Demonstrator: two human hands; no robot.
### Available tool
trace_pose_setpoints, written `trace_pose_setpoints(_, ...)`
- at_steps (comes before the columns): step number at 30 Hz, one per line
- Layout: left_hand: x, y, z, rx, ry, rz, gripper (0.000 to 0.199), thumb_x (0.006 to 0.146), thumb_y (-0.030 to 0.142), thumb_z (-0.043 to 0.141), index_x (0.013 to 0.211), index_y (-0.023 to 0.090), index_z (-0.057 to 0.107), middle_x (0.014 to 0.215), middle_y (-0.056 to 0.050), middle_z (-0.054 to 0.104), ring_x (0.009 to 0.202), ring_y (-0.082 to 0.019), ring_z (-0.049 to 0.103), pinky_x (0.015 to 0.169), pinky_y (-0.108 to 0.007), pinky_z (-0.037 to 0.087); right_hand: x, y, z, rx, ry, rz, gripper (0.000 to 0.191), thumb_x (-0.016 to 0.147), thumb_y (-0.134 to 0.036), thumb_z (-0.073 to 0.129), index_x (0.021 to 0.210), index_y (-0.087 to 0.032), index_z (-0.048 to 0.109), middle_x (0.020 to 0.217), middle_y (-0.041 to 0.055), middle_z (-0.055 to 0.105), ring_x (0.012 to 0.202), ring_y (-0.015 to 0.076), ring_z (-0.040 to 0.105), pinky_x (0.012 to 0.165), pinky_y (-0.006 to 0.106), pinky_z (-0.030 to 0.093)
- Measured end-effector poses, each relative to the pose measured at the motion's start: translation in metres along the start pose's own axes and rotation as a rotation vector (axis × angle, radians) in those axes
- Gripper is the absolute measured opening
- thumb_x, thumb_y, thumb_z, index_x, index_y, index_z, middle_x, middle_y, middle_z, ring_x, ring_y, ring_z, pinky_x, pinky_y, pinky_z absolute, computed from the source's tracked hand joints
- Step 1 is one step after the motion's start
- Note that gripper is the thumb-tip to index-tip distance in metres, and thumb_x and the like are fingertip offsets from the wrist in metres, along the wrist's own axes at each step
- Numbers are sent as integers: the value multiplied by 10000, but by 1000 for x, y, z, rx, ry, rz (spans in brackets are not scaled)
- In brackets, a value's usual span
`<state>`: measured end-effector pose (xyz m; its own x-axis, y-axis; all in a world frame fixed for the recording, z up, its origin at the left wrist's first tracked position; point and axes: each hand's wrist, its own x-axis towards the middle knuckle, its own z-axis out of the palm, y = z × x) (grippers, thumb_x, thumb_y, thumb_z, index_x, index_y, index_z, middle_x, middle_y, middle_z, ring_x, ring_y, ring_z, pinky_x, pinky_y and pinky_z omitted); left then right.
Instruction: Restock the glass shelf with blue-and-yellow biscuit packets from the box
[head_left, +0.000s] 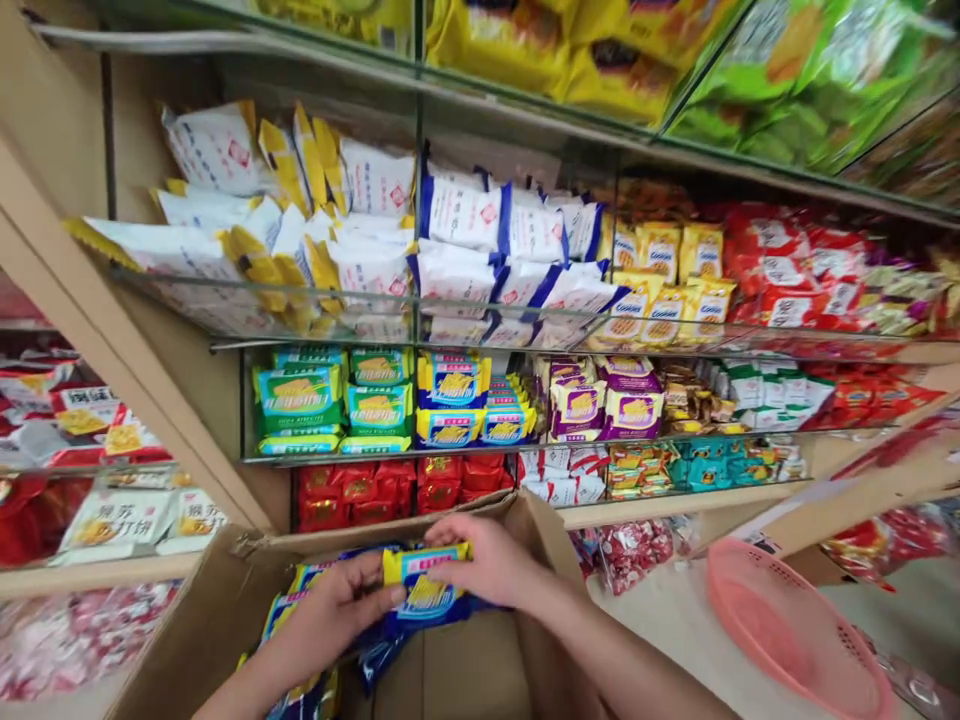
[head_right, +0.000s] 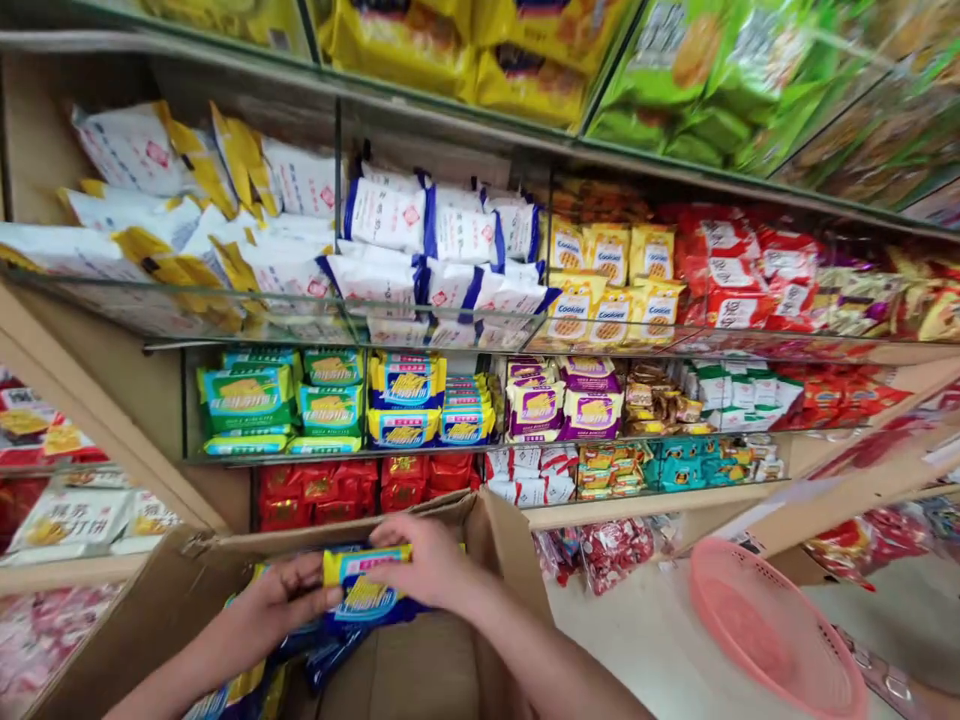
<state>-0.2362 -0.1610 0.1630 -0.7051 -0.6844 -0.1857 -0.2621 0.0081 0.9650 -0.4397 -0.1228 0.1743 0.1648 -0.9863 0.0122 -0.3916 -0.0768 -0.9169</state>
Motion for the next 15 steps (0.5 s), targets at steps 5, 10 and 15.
trace_pose_setpoints(5,-2,13,8,-201,76,-48,322,692,448,632,827,155,633,600,34,581,597,-125,493,612,-237,414,-10,10,-4,615,132,236,392,579,-347,732,878,-175,545,709,-20,618,626,118,570,588,231,425)
trace_pose_setpoints(10,2,12,16,-223,161,-72,370,679,503,632,827,164,615,569,66,501,514,-77,388,494,-188,370,-9,12,-1,691,210,197,391,565,-382,743,842,-177,560,671,-24,615,617,121,572,595,234,426)
trace_pose_setpoints(15,6,-9,15,-199,87,-68,448,688,507,628,1002,201,532,756,24,593,621,-115,478,493,-200,423,-17,-1,-6,243,236,65,445,656,-419,662,1022,-201,532,998,62,625,905,213,573,764,347,452)
